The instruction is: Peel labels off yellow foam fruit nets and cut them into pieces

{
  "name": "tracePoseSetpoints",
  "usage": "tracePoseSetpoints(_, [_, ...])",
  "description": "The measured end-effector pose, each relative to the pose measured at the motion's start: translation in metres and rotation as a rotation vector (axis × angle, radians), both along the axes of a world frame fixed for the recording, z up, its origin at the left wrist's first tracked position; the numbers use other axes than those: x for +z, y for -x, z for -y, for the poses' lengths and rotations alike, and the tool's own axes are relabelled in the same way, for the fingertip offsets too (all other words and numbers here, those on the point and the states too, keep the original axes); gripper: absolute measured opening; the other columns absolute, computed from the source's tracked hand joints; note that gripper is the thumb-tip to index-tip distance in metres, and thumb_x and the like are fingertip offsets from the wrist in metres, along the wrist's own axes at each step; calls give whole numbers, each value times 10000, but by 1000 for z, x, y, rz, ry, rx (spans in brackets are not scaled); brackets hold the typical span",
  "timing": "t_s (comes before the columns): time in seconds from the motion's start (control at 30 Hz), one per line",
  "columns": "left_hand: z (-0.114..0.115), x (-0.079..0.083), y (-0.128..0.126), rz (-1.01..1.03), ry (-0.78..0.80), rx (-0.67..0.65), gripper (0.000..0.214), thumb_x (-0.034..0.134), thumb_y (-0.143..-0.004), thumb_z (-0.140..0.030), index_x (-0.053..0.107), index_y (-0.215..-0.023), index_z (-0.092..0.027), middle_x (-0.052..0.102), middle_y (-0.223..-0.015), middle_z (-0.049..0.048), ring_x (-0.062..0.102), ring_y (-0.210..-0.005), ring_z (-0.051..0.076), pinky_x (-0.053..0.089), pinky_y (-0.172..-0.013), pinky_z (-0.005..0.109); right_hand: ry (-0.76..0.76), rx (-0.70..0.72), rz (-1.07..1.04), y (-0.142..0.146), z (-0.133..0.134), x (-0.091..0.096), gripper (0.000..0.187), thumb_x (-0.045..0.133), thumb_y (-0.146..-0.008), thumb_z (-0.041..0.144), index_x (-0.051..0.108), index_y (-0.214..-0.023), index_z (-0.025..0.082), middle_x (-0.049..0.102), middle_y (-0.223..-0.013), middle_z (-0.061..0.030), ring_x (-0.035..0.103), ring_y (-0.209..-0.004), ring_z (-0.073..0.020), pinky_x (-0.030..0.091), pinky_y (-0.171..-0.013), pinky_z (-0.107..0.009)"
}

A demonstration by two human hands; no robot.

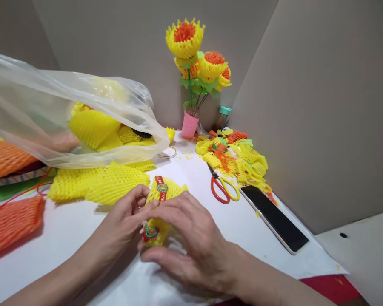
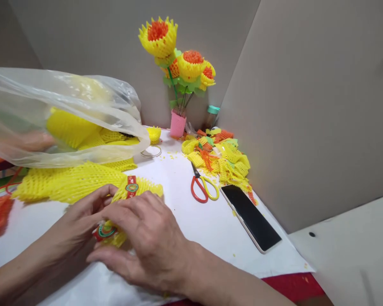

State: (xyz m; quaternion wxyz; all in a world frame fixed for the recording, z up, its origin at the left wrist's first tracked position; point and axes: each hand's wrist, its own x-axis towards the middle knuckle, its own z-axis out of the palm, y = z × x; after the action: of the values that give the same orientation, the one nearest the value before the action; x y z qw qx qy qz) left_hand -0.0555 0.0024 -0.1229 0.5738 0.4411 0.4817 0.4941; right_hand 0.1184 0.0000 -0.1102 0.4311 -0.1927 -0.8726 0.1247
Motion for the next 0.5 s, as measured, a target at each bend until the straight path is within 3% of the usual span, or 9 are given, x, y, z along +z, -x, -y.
tracePoseSetpoints(0.17, [0,-5,0,57,59,-30,320,805,-723,-402,526,-785,-260,513,-507,-143,419,-295,45,339,-308,132,115,-51,20,3,0,-6,176,592,-927,131,610,-1101,153,708,-995,-106,635,-922,-203,531,-831,-330])
tracePoseSetpoints(0.3, [0,-2,3,65,88,-23,302,788,-734,-356,517,-837,-271,610,-575,-122,469,-246,48,329,-271,132,218,-78,-34,1,-2,-5,152,564,-884,124,607,-1021,173,671,-916,-69,613,-853,-183,516,-774,-306])
tracePoseSetpoints(0.5, [0,-1,1,-23,59,-25,351,789,-704,-422,494,-826,-275,611,-494,-126,443,-198,66,319,-226,135,453,2,-44,-1,-4,0,270,637,-838,158,637,-1105,197,661,-928,-26,585,-794,-152,501,-754,-279])
